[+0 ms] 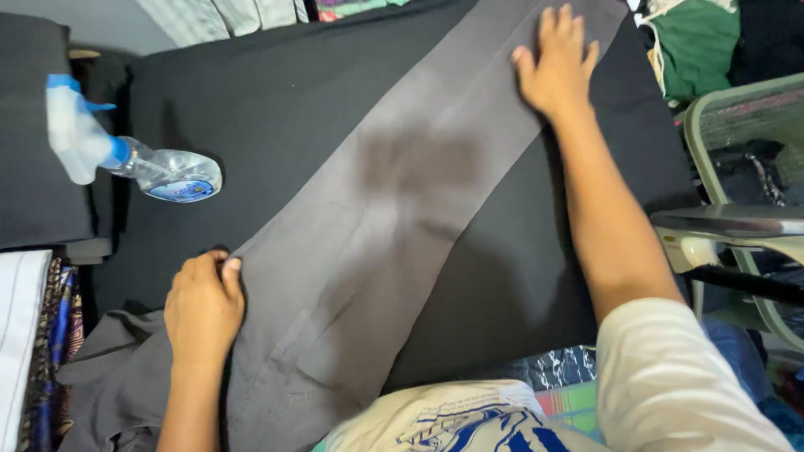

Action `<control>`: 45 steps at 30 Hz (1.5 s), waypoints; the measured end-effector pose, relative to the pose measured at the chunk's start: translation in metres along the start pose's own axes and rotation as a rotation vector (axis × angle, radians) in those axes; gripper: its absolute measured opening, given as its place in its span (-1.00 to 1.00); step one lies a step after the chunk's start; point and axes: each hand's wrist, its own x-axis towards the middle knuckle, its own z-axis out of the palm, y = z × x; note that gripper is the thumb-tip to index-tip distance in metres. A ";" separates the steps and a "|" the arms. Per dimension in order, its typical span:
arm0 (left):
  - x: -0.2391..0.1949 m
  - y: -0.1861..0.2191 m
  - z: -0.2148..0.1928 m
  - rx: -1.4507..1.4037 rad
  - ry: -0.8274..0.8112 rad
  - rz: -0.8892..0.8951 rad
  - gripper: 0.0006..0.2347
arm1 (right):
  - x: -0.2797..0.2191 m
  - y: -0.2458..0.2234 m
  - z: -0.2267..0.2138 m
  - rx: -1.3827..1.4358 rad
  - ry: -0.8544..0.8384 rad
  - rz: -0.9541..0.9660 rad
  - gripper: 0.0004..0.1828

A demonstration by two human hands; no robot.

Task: Ironing a pair of gray trousers on an ironing board.

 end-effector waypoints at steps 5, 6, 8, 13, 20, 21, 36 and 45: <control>-0.051 0.083 -0.060 -0.073 0.132 0.209 -0.40 | -0.093 -0.061 -0.044 0.105 -0.296 -0.092 -0.16; -0.064 0.101 -0.068 -0.149 0.114 0.262 -0.36 | -0.105 -0.069 -0.050 0.088 -0.385 -0.078 -0.15; -0.110 0.115 -0.062 -0.145 0.027 0.268 -0.25 | -0.115 -0.043 -0.033 0.068 -0.248 -0.145 -0.26; -0.198 0.120 -0.038 0.138 -0.120 0.305 0.08 | -0.125 0.023 0.004 0.015 0.153 -0.214 -0.46; -0.223 0.102 -0.009 0.368 -0.071 0.288 -0.25 | -0.071 0.041 0.006 0.166 0.048 0.485 -0.45; -0.222 0.099 -0.009 0.353 -0.071 0.309 -0.22 | -0.063 0.041 0.004 0.180 -0.012 0.541 -0.34; -0.223 0.089 -0.017 0.306 -0.049 0.387 -0.25 | -0.030 0.061 0.032 0.485 0.088 0.727 -0.56; -0.227 0.082 -0.026 0.343 -0.078 0.405 0.12 | -0.036 0.050 0.013 0.383 0.051 0.706 -0.60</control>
